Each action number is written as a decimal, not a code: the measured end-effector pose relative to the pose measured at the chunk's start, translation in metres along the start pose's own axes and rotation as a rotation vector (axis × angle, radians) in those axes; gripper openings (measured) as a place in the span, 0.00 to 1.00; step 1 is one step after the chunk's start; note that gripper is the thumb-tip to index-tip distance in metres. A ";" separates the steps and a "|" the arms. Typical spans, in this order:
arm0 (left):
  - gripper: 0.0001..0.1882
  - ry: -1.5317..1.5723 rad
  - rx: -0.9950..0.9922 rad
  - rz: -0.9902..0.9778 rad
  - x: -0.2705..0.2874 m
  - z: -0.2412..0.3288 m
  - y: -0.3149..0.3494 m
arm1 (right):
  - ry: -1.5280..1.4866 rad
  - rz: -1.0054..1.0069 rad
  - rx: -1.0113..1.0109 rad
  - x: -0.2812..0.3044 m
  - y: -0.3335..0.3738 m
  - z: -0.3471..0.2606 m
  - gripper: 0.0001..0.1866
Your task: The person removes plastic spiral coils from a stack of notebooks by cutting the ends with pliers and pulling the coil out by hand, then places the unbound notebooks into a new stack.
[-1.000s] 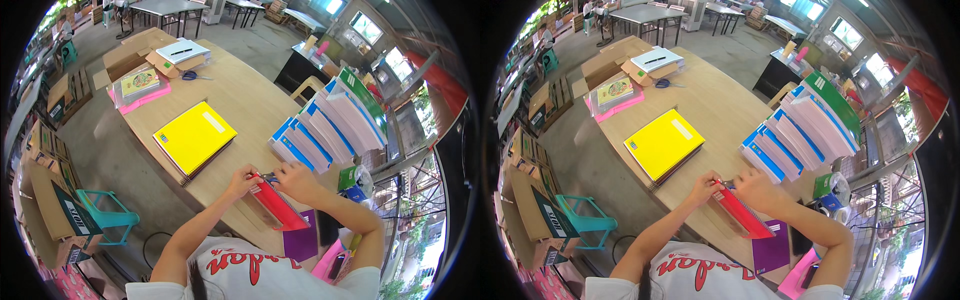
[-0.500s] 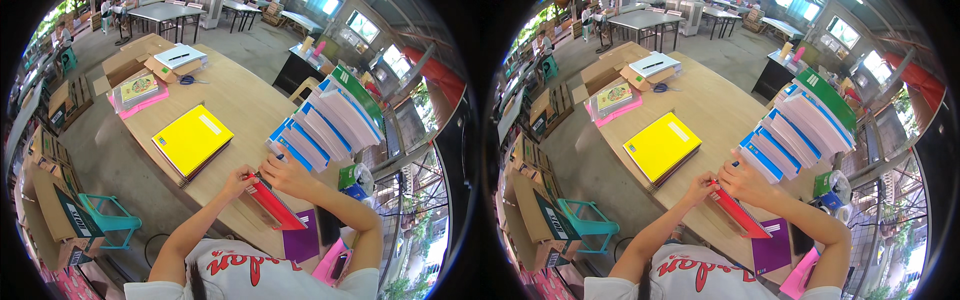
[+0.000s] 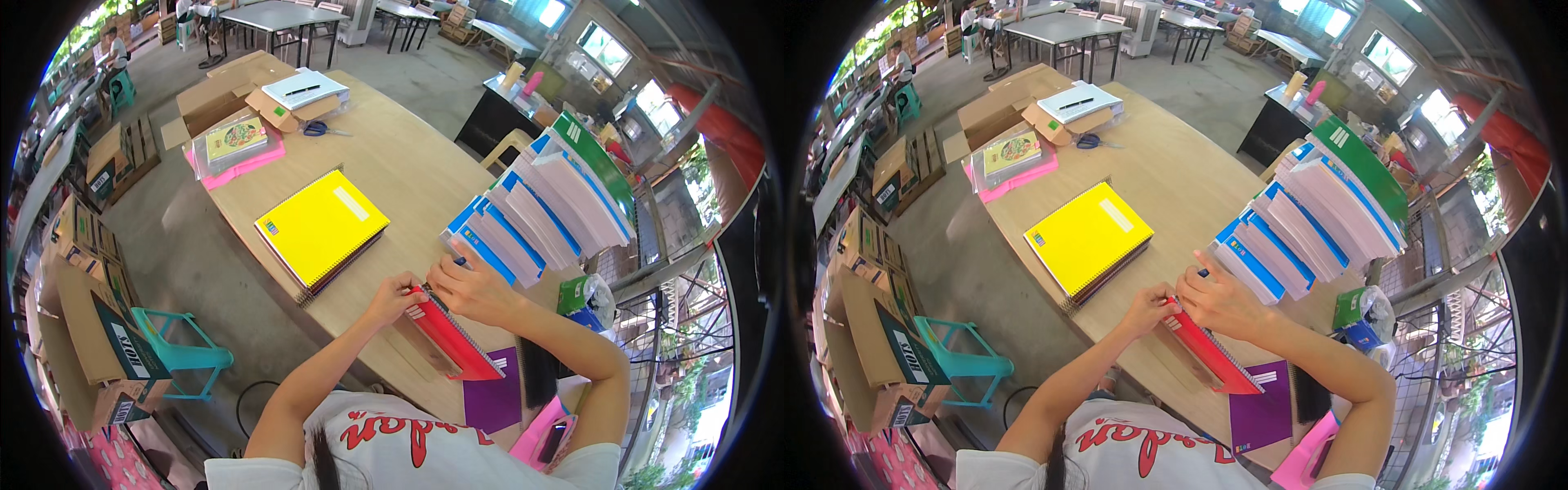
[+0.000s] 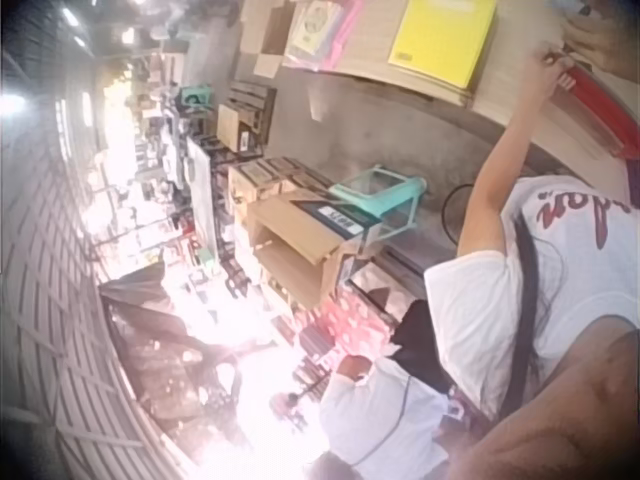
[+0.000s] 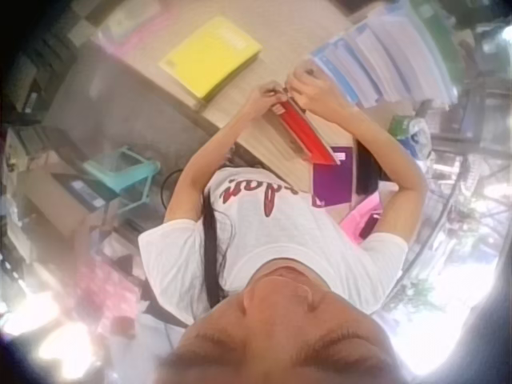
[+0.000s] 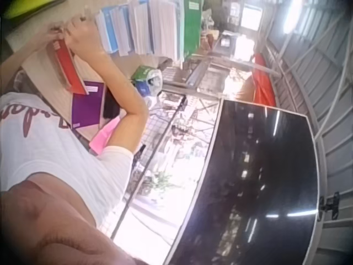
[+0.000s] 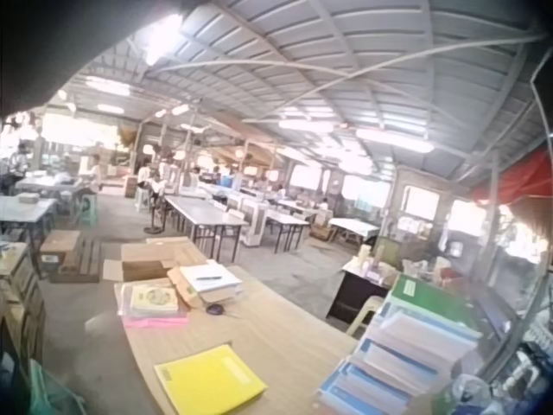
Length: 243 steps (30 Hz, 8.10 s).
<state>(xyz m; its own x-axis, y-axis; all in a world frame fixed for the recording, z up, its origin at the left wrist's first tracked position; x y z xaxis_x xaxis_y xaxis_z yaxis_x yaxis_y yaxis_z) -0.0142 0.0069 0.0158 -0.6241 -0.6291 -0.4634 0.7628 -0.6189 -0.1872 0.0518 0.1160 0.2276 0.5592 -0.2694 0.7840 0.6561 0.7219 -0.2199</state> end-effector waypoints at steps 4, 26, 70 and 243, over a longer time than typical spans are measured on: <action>0.08 -0.037 -0.035 0.034 -0.004 -0.005 0.000 | -0.299 -0.417 -0.404 -0.010 0.017 -0.004 0.11; 0.13 -1.071 -0.468 0.447 0.115 0.201 -0.077 | -0.250 0.160 -1.796 0.036 0.335 -0.031 0.19; 0.31 -1.368 -0.853 -1.391 -0.407 0.197 -0.268 | -0.019 0.556 -1.949 0.006 0.319 -0.166 0.18; 0.10 -1.047 -0.589 -1.013 -0.402 0.189 -0.296 | -1.176 1.586 -1.079 0.003 0.253 0.213 0.26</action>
<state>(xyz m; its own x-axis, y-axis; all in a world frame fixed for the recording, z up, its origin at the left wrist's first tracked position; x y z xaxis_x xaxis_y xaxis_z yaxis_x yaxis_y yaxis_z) -0.0210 0.3544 0.4213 -0.5422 -0.2711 0.7953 -0.2287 -0.8632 -0.4501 0.1117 0.4337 0.2976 0.5586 0.6675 -0.4923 0.2941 -0.7144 -0.6349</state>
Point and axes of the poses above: each hand's wrist, its own y-axis away from the middle knuckle, its own x-axis out of the back of the hand, z = x × y, the point moved 2 cm from there along -y, towards the middle knuckle, and after that the axes turned 9 degrees about -x, right-handed, at the moved point
